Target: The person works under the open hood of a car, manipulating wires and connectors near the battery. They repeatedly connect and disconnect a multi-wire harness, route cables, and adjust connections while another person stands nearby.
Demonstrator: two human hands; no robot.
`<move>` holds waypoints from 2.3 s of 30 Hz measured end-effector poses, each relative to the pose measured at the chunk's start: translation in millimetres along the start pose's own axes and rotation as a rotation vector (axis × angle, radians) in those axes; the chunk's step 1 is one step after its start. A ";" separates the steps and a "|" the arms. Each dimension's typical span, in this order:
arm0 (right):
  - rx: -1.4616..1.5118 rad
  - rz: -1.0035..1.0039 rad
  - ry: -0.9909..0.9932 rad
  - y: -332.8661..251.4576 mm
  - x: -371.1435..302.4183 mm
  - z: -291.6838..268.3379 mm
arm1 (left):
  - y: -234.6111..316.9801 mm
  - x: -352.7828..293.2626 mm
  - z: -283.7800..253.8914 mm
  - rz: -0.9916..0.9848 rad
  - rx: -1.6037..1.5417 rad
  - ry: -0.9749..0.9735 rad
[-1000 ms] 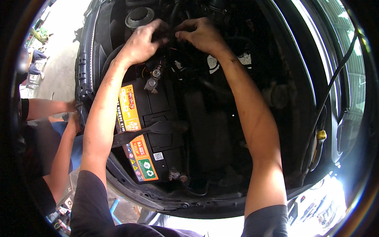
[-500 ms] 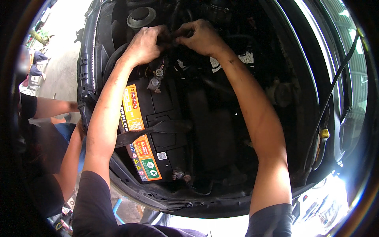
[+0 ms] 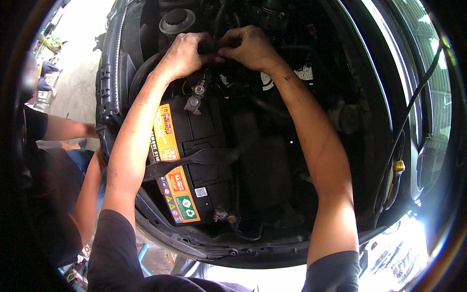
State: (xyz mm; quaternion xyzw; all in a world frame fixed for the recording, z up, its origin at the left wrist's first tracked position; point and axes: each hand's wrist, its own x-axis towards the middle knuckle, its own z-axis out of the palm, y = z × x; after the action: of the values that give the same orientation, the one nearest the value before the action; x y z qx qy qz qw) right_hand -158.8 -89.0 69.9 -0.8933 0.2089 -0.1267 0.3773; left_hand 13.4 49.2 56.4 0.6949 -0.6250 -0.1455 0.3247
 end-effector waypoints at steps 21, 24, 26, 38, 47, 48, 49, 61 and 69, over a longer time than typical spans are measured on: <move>0.180 0.286 -0.077 -0.1 1.6 -4.2 | 3.7 -1.2 -5.9 -0.010 -0.104 0.071; 0.084 0.131 -0.092 0.0 -2.1 -2.6 | 3.5 -1.6 -7.8 -0.026 -0.095 0.049; 0.030 0.129 -0.074 0.8 -2.6 -3.4 | 2.0 -1.0 -6.8 -0.015 -0.090 0.047; -0.033 0.067 -0.073 2.0 -1.2 3.2 | -3.3 0.8 -2.4 0.066 -0.128 0.053; -0.013 0.141 0.008 -3.1 1.3 3.0 | -0.5 1.4 -4.2 0.043 -0.083 0.016; 0.022 0.172 0.011 -2.8 2.2 3.2 | -0.4 1.2 -4.5 0.048 -0.096 0.026; 0.040 0.165 0.010 -2.5 2.9 3.1 | -0.4 0.8 -4.5 0.053 -0.109 0.036; 0.286 0.342 -0.057 -6.5 1.0 -0.2 | -2.1 1.4 0.5 0.112 -0.115 0.046; 0.275 0.328 -0.065 -2.6 0.3 3.1 | -5.1 1.9 3.9 0.189 -0.061 0.068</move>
State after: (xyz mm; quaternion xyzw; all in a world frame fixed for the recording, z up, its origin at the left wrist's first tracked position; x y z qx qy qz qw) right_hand -156.7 -85.6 69.7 -0.7911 0.3200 -0.0618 0.5176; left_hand 15.3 46.4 50.6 0.6271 -0.6717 -0.1094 0.3790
